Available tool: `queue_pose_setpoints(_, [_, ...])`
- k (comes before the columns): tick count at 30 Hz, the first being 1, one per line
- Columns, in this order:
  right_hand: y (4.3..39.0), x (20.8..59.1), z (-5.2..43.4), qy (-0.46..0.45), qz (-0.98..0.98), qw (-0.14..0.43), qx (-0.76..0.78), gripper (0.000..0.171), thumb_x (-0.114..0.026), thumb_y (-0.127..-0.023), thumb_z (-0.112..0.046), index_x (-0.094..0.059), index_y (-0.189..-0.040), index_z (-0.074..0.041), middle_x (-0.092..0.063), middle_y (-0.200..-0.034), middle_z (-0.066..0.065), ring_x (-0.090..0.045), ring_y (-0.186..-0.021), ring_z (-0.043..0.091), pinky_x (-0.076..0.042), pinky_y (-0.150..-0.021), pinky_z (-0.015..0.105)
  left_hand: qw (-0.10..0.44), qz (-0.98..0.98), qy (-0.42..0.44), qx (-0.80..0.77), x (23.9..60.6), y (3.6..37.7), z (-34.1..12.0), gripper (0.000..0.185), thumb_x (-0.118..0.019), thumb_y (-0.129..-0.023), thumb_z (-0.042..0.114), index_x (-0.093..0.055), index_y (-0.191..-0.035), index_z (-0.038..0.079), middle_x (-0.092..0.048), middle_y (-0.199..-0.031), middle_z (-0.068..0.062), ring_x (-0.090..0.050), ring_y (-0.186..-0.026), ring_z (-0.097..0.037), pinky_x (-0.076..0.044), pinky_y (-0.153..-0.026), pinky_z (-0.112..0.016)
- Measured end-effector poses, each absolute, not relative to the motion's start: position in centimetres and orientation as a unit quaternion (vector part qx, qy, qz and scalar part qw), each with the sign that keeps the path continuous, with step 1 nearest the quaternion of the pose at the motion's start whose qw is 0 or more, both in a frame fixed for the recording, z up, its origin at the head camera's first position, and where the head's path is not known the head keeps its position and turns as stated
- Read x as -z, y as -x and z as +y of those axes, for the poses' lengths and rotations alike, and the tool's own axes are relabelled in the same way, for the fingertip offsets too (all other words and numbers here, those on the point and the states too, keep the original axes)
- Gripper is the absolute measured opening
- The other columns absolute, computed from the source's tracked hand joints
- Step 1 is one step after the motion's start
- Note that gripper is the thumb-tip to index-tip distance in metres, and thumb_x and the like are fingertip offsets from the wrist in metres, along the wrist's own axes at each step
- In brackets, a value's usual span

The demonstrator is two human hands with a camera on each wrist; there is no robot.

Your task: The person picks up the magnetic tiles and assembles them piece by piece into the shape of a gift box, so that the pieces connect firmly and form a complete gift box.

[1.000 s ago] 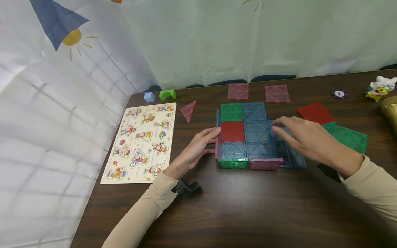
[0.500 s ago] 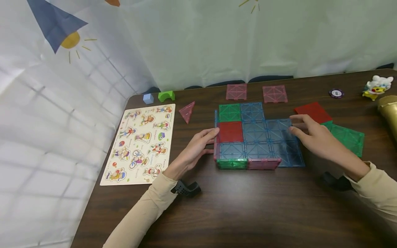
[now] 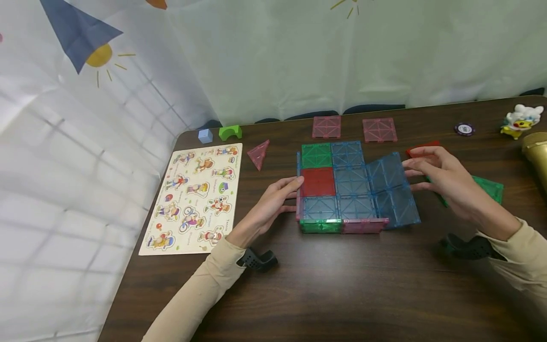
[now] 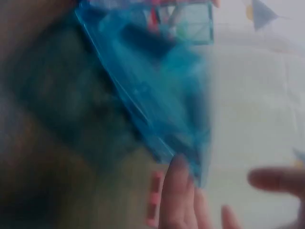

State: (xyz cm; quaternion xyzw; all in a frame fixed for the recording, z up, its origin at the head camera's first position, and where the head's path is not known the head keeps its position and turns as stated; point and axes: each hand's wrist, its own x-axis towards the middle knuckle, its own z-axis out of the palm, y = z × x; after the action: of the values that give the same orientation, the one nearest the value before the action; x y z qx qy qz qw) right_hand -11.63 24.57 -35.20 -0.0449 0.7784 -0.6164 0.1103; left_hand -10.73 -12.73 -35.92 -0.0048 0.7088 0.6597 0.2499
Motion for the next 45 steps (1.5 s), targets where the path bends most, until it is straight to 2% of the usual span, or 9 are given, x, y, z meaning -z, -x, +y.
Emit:
queue_pose_setpoints(7, [11.6,34.9,21.8,0.105,0.848,0.070,0.515,0.051,-0.058,-0.106,-0.005,-0.031,-0.148,0.009,-0.049,-0.133,0.027,-0.057,-0.091,-0.009,-0.056,-0.069,0.019,0.250,0.710,0.005,-0.658,36.0,10.7,-12.7,0.063,-0.049,-0.111,0.038,-0.034,-0.159,0.000,-0.051,-0.151,-0.019,-0.051,-0.138,-0.034,-0.050,-0.107,-0.048])
queue_pose_setpoints(16, [12.0,34.9,20.1,0.123,0.855,0.088,0.496,0.051,-0.063,-0.104,-0.009,-0.034,-0.144,0.006,-0.048,-0.134,0.027,-0.059,-0.091,-0.002,-0.056,-0.071,0.021,0.247,0.717,0.002,-0.652,36.1,10.8,-12.5,0.062,-0.048,-0.111,0.038,-0.035,-0.158,0.000,-0.052,-0.150,-0.019,-0.052,-0.136,-0.034,-0.052,-0.106,-0.047])
queue_pose_setpoints(23, [13.0,35.3,20.1,0.098,0.845,0.113,0.513,0.055,-0.050,-0.112,-0.026,-0.029,-0.154,0.002,-0.041,-0.148,0.028,-0.057,-0.118,0.028,-0.048,-0.083,0.012,0.255,0.721,-0.002,-0.645,35.9,10.9,-12.6,0.063,-0.048,-0.111,0.037,-0.034,-0.158,-0.001,-0.051,-0.150,-0.020,-0.051,-0.135,-0.035,-0.051,-0.106,-0.047])
queue_pose_setpoints(26, [13.9,35.8,20.2,0.081,0.825,0.133,0.543,0.058,-0.040,-0.114,-0.035,-0.026,-0.158,-0.001,-0.036,-0.155,0.027,-0.052,-0.125,0.025,-0.047,-0.103,0.029,0.264,0.717,-0.005,-0.645,35.8,11.1,-12.6,0.062,-0.047,-0.111,0.036,-0.033,-0.159,-0.001,-0.050,-0.150,-0.020,-0.050,-0.136,-0.034,-0.050,-0.108,-0.048])
queue_pose_setpoints(30, [14.8,36.5,20.2,0.071,0.803,0.158,0.570,0.062,-0.031,-0.115,-0.041,-0.022,-0.162,-0.002,-0.024,-0.165,0.026,-0.034,-0.144,0.043,-0.031,-0.117,0.060,0.268,0.717,-0.005,-0.643,35.9,11.2,-12.5,0.063,-0.048,-0.111,0.036,-0.032,-0.158,-0.002,-0.048,-0.152,-0.021,-0.050,-0.137,-0.035,-0.049,-0.109,-0.049])
queue_pose_setpoints(32, [14.9,36.7,20.2,0.078,0.804,0.146,0.572,0.061,-0.031,-0.115,-0.039,-0.024,-0.161,0.000,-0.025,-0.165,0.025,-0.031,-0.147,0.043,-0.031,-0.119,0.056,0.254,0.732,-0.011,-0.631,35.9,11.1,-12.4,0.063,-0.049,-0.110,0.036,-0.032,-0.158,-0.002,-0.048,-0.152,-0.021,-0.051,-0.136,-0.035,-0.049,-0.109,-0.049])
queue_pose_setpoints(38, [12.9,34.9,20.6,0.165,0.845,-0.009,0.508,0.033,-0.055,-0.110,-0.017,-0.056,-0.140,-0.002,-0.054,-0.137,0.006,-0.051,-0.121,0.007,-0.039,-0.093,0.012,0.061,0.855,-0.103,-0.505,34.6,9.6,-12.0,0.060,-0.062,-0.105,0.038,-0.045,-0.153,0.007,-0.045,-0.148,-0.011,-0.049,-0.134,-0.025,-0.044,-0.112,-0.045])
queue_pose_setpoints(42, [11.4,32.7,20.7,0.255,0.853,-0.106,0.444,0.027,-0.072,-0.098,-0.002,-0.069,-0.124,-0.007,-0.058,-0.129,-0.004,-0.049,-0.121,0.001,-0.036,-0.097,0.013,-0.103,0.867,-0.247,-0.419,33.3,8.4,-11.2,0.052,-0.078,-0.096,0.025,-0.058,-0.138,0.003,-0.049,-0.143,-0.014,-0.046,-0.133,-0.024,-0.043,-0.110,-0.040])
queue_pose_setpoints(45, [10.7,31.8,20.5,0.357,0.836,-0.116,0.400,0.032,-0.081,-0.088,0.003,-0.073,-0.115,-0.013,-0.063,-0.121,-0.006,-0.055,-0.115,0.004,-0.038,-0.100,0.012,-0.133,0.854,-0.359,-0.351,32.8,7.7,-10.0,0.047,-0.085,-0.091,0.022,-0.064,-0.127,0.000,-0.058,-0.131,-0.014,-0.055,-0.125,-0.023,-0.048,-0.106,-0.032])
